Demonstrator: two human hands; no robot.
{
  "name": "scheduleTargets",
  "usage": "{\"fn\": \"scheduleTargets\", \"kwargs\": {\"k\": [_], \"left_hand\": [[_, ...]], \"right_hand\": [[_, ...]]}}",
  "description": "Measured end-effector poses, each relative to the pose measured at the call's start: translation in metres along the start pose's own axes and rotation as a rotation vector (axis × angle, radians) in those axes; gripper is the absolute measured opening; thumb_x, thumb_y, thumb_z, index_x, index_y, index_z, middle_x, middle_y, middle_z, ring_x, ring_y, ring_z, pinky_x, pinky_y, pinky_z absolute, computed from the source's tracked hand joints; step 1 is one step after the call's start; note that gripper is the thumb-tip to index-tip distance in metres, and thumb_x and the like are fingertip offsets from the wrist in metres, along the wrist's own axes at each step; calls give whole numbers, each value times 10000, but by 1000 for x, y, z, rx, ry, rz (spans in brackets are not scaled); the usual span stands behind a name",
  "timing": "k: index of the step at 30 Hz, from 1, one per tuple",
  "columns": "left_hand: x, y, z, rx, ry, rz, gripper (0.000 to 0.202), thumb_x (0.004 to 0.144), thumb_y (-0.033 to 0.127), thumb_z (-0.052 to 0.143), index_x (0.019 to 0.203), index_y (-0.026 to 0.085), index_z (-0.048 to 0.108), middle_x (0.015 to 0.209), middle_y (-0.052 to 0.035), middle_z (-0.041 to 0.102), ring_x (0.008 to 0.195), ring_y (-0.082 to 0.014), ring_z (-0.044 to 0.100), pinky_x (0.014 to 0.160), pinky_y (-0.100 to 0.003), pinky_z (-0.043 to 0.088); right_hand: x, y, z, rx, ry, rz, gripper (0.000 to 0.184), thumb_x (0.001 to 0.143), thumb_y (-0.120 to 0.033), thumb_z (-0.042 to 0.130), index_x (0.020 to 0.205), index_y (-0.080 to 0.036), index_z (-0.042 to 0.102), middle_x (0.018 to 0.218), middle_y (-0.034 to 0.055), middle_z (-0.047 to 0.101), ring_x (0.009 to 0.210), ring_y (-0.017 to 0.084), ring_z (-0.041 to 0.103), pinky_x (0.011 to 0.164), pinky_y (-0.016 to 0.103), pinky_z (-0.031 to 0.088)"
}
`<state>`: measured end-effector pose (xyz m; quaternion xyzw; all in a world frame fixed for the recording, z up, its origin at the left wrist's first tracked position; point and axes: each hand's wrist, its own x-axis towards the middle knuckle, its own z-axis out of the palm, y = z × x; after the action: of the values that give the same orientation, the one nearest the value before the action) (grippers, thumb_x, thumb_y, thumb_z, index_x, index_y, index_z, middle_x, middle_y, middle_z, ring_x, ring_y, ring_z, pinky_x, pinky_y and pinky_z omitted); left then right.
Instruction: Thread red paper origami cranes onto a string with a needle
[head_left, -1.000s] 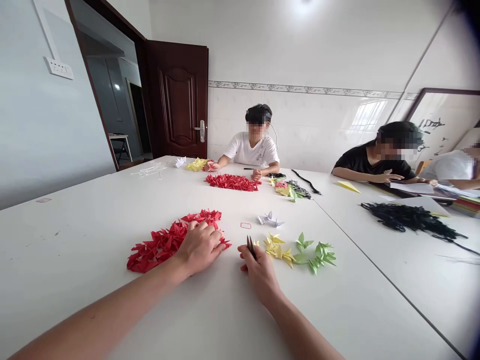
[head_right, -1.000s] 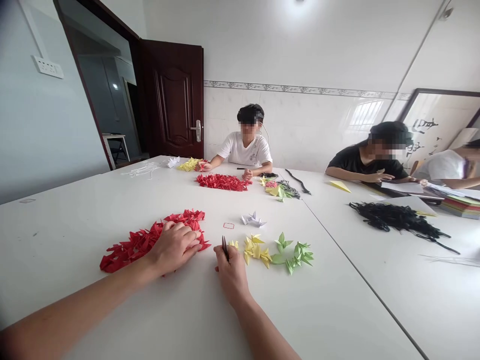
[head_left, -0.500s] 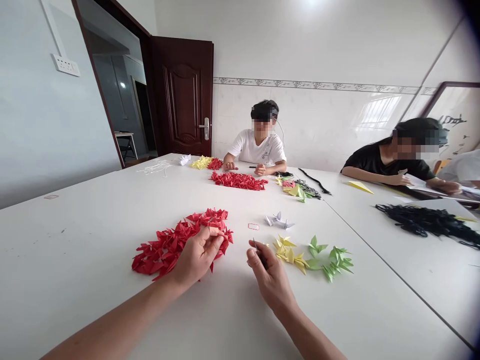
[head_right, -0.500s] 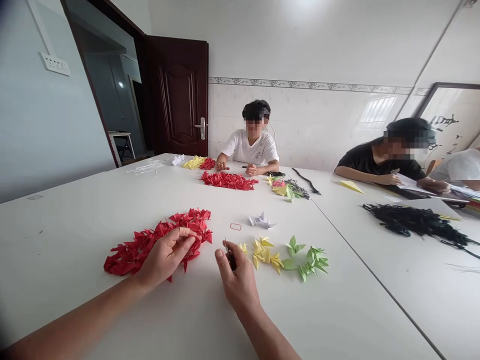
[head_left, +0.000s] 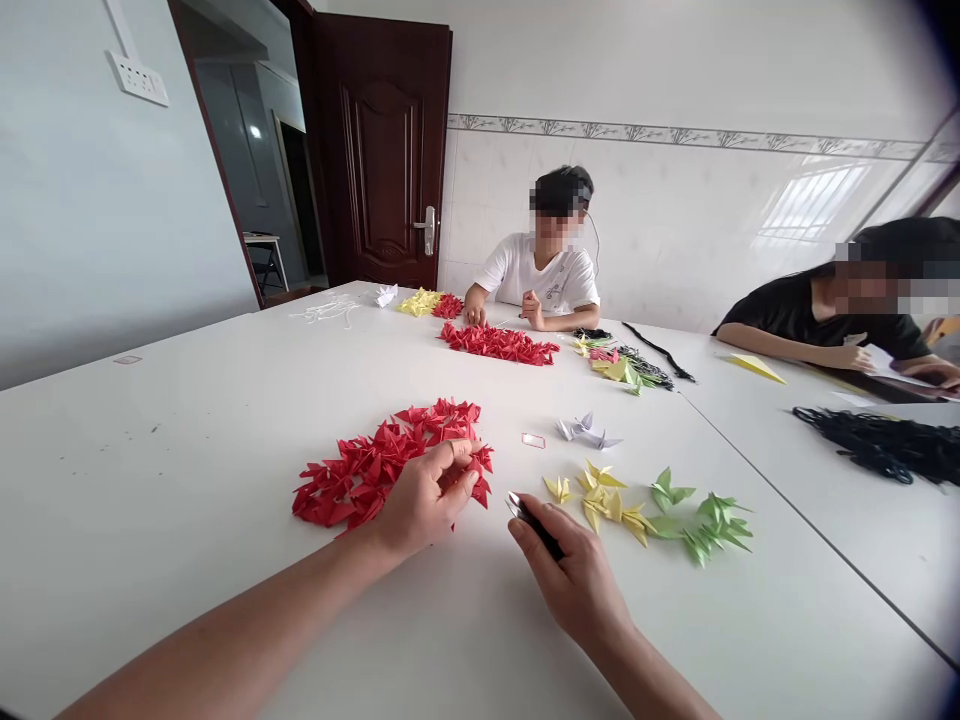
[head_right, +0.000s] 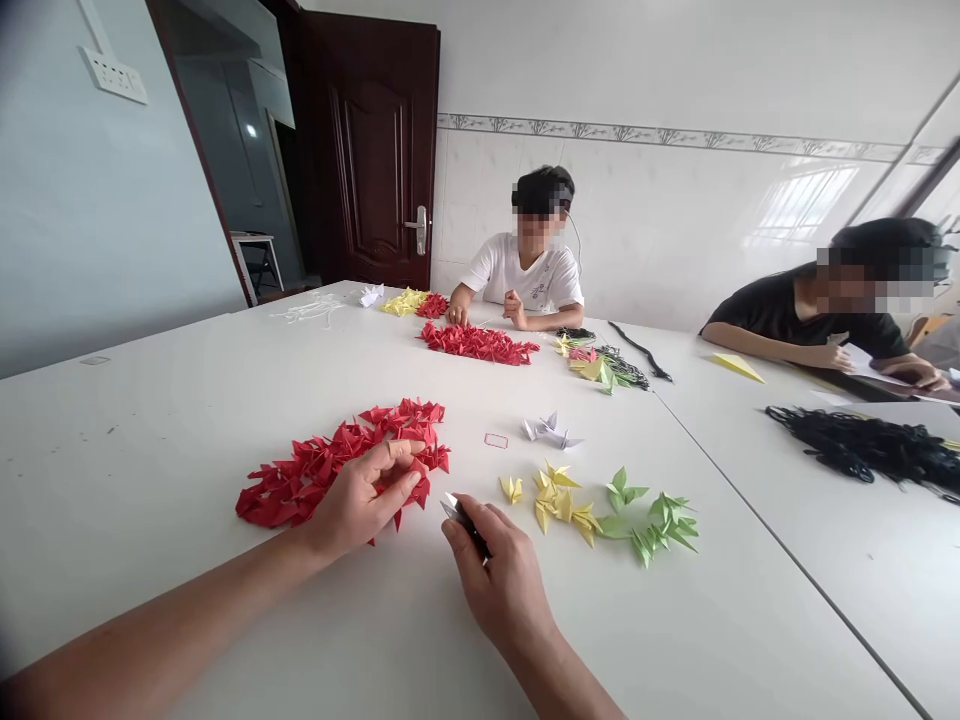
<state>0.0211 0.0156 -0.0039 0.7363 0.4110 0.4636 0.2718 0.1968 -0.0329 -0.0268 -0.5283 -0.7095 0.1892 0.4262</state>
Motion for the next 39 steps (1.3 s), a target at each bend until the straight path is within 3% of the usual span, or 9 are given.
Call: {"fn": "scheduleTargets", "kwargs": {"k": [5,10,17,23,25,28,31,34,39], "left_hand": [[5,-2,-10,146,46,22,320,852,256,420,1157,179,477,892,-55,668,745,-148,642,631,-254,537],[11,-9,-19,338,22,120,259,855,235,401,1049,189,566,1033,-65,651,972,-183,600,837,-312,495],[16,-16,-33,496,16,164,303,808,120,394,1010,173,614,886,-56,686,849,-189,602,806,-351,484],[16,-20,-33,588,-40,135,400,744,36,410,1056,184,612,853,-35,691,826,-193,571,717,-310,487],[16,-19,-32,610,-52,138,388,756,40,406,1053,181,612,764,-31,682,786,-190,563,705,-308,477],[17,-19,-31,655,-21,172,283,810,112,412,976,161,636,657,-37,630,730,-186,545,724,-330,451],[18,-20,-27,661,23,239,218,828,212,450,900,156,648,791,-66,619,797,-190,527,785,-355,420],[18,-23,-19,675,19,245,177,773,299,539,784,168,658,794,-64,582,809,-205,501,778,-369,408],[19,-26,-11,729,-24,233,182,749,206,522,605,173,627,690,-36,525,732,-178,470,745,-355,395]], "right_hand": [[1,4,-1,-25,-34,10,306,858,-400,420,899,-192,641,668,18,595,601,141,553,500,199,417],[2,6,-2,-53,-64,37,327,859,-425,412,887,-196,643,641,7,590,589,137,549,513,193,417],[4,7,-2,-41,-72,90,377,840,-483,417,847,-192,657,630,20,585,580,157,539,506,213,411],[4,7,-3,-35,-67,104,390,824,-505,429,830,-193,663,628,17,587,571,154,527,506,215,398],[4,7,-3,-28,-55,110,380,825,-497,431,822,-194,660,610,11,570,557,150,515,505,215,392],[4,8,-2,-27,-44,111,370,828,-485,429,823,-193,657,603,10,562,555,151,516,506,218,389],[4,10,0,5,-29,121,375,829,-485,422,822,-195,659,608,13,577,574,159,547,521,221,401],[4,10,1,38,-40,125,371,829,-477,425,789,-193,659,602,10,573,578,159,557,519,221,405],[5,5,-1,-5,-111,121,341,833,-441,430,757,-183,640,603,3,560,570,147,525,501,216,378]]}}
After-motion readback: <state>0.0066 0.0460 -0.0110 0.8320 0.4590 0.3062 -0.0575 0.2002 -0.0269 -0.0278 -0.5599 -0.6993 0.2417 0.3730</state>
